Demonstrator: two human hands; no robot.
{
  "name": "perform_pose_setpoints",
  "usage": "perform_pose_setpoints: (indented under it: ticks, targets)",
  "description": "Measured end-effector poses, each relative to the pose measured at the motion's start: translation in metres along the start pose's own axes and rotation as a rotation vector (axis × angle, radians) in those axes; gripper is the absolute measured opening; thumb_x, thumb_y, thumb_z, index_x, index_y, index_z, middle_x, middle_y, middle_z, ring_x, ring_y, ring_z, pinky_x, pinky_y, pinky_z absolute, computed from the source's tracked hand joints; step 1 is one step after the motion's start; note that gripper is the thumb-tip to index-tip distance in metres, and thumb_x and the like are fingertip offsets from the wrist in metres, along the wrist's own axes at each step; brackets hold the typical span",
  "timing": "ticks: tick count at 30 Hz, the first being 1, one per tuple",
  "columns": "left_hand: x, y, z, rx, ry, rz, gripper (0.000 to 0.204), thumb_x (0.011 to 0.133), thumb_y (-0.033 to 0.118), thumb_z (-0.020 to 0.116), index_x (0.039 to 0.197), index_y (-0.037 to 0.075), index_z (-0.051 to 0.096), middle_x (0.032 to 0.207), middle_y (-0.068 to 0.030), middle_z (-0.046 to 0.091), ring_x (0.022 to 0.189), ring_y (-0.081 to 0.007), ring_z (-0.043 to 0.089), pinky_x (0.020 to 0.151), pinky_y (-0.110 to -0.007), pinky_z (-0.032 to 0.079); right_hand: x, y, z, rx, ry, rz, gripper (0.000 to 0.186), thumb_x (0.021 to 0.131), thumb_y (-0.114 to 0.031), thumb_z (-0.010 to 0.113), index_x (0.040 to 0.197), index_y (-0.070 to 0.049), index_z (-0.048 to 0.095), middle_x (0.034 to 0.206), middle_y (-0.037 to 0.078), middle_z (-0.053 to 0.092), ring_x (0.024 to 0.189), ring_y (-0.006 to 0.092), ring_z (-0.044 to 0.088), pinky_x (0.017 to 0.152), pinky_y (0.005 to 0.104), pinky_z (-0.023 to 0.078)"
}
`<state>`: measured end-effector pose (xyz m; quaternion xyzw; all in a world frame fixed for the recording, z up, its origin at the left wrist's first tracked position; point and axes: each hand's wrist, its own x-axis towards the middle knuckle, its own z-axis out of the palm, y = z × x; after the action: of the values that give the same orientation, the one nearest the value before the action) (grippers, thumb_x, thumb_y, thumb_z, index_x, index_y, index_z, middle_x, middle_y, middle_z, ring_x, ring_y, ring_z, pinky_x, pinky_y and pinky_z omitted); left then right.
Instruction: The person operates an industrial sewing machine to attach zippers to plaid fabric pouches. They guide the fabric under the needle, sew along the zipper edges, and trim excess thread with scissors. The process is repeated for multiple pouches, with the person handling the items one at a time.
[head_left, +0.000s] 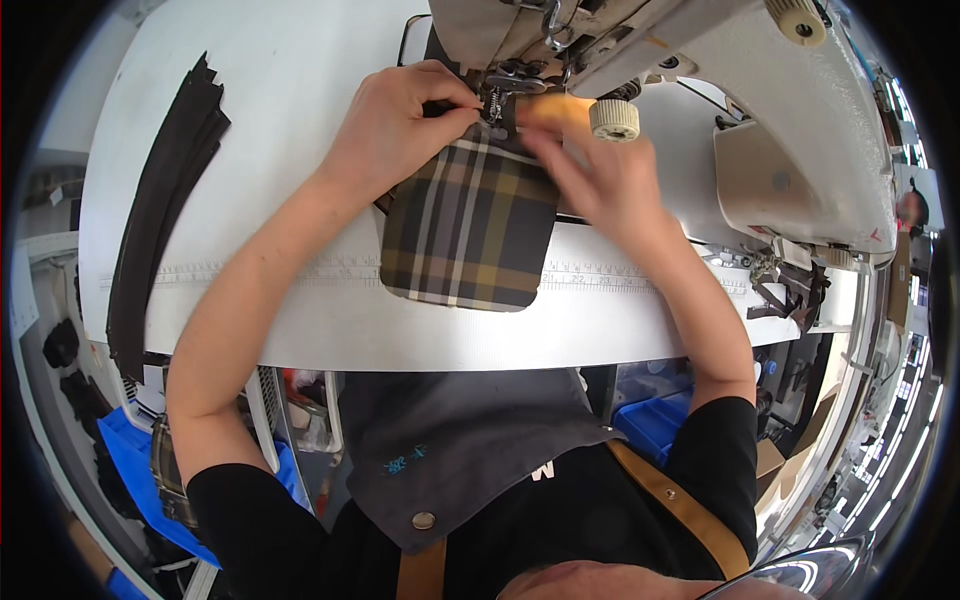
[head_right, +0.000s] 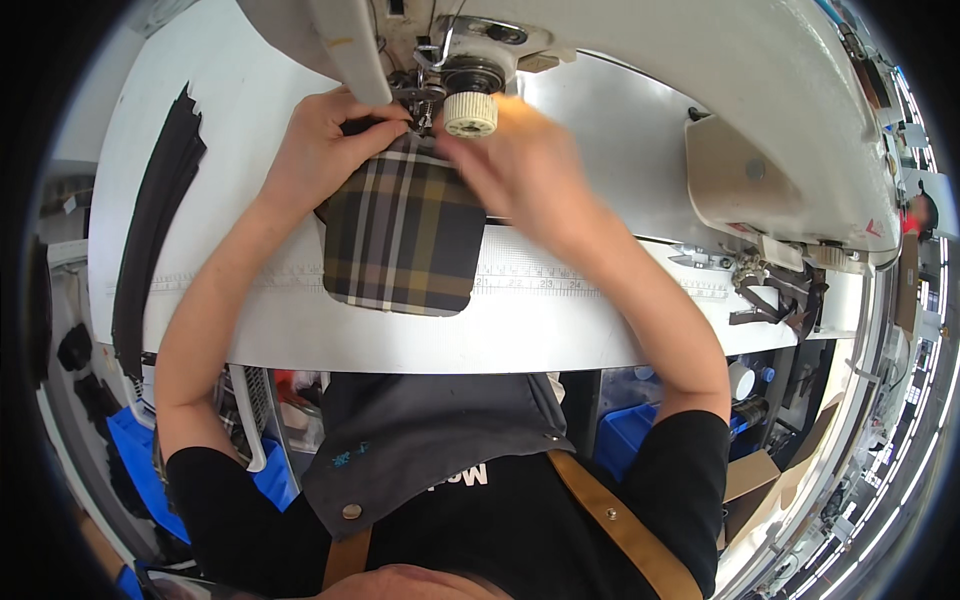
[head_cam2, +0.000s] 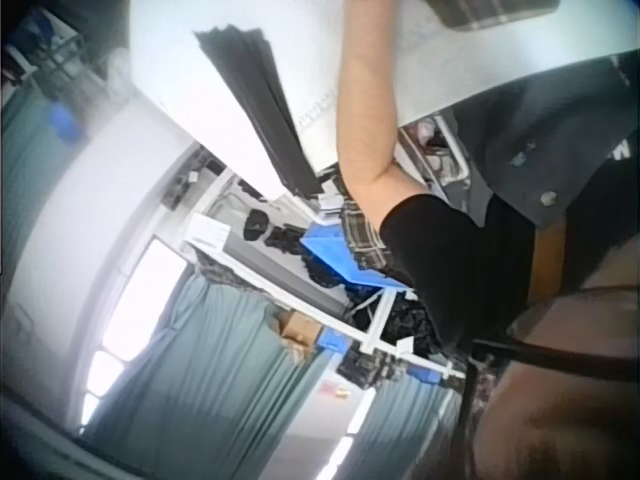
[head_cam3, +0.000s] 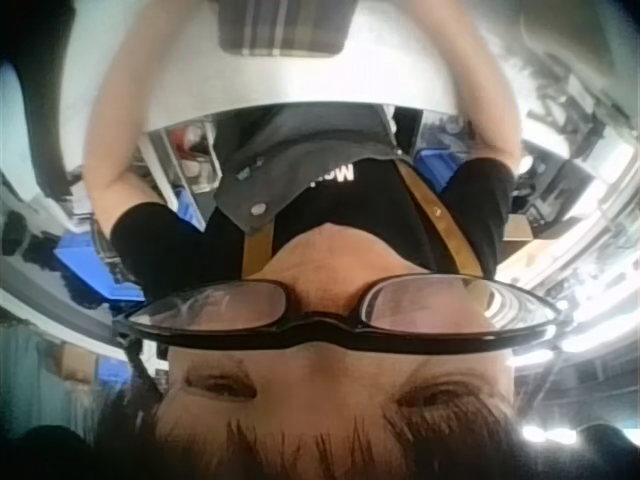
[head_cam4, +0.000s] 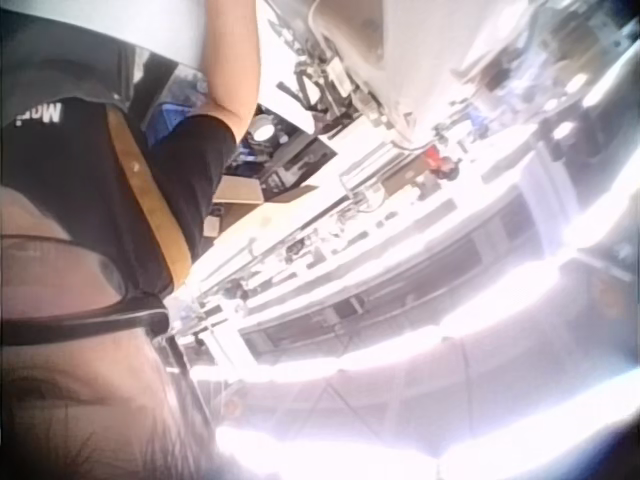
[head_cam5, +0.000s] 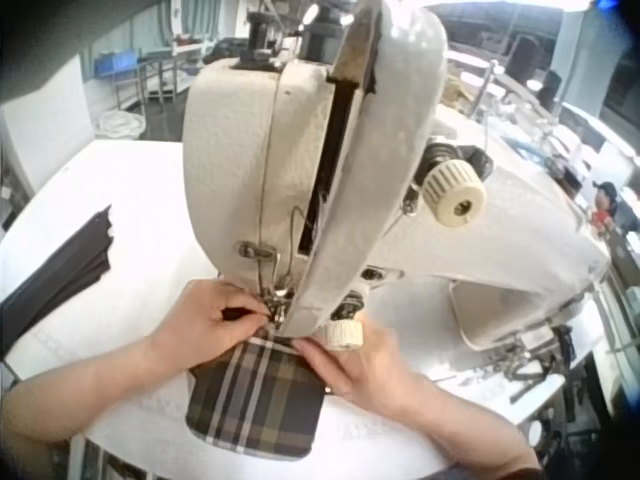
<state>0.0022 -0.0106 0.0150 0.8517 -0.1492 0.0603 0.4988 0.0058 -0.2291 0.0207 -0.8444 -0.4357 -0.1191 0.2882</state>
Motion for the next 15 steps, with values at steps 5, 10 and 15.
perform_pose_setpoints:
  ticks: [5, 10, 15]
  targets:
    - [0.003, 0.001, -0.004, -0.157, -0.034, -0.139, 0.014, 0.078, 0.011, 0.067, 0.086, -0.001, 0.068, 0.081, -0.0079, 0.065, 0.072, -0.0150, 0.061, 0.068, -0.026, 0.048, -0.012, -0.055, 0.006, -0.039, -0.037, -0.246, 0.037, 0.069, -0.017, 0.071, 0.099, 0.002, 0.062, 0.108, 0.014, 0.063, 0.099, 0.0295, 0.060, 0.083, 0.0361, 0.051]
    - [0.016, -0.017, -0.016, -0.293, -0.220, 0.009, 0.013, 0.079, 0.008, 0.066, 0.087, -0.002, 0.068, 0.082, -0.0064, 0.065, 0.075, -0.0132, 0.059, 0.072, -0.025, 0.047, -0.001, -0.054, 0.036, -0.040, 0.072, -0.249, 0.023, 0.066, -0.007, 0.061, 0.086, 0.003, 0.057, 0.087, 0.013, 0.063, 0.075, 0.0247, 0.063, 0.065, 0.0336, 0.052]
    - [0.022, -0.020, -0.025, -0.228, -0.325, 0.024, 0.012, 0.080, 0.006, 0.065, 0.088, -0.003, 0.069, 0.083, -0.0056, 0.065, 0.080, -0.0124, 0.058, 0.076, -0.024, 0.045, 0.019, -0.061, 0.028, 0.137, 0.160, -0.144, 0.014, 0.069, -0.004, 0.061, 0.083, -0.001, 0.059, 0.080, 0.011, 0.063, 0.065, 0.0224, 0.063, 0.055, 0.0319, 0.052]
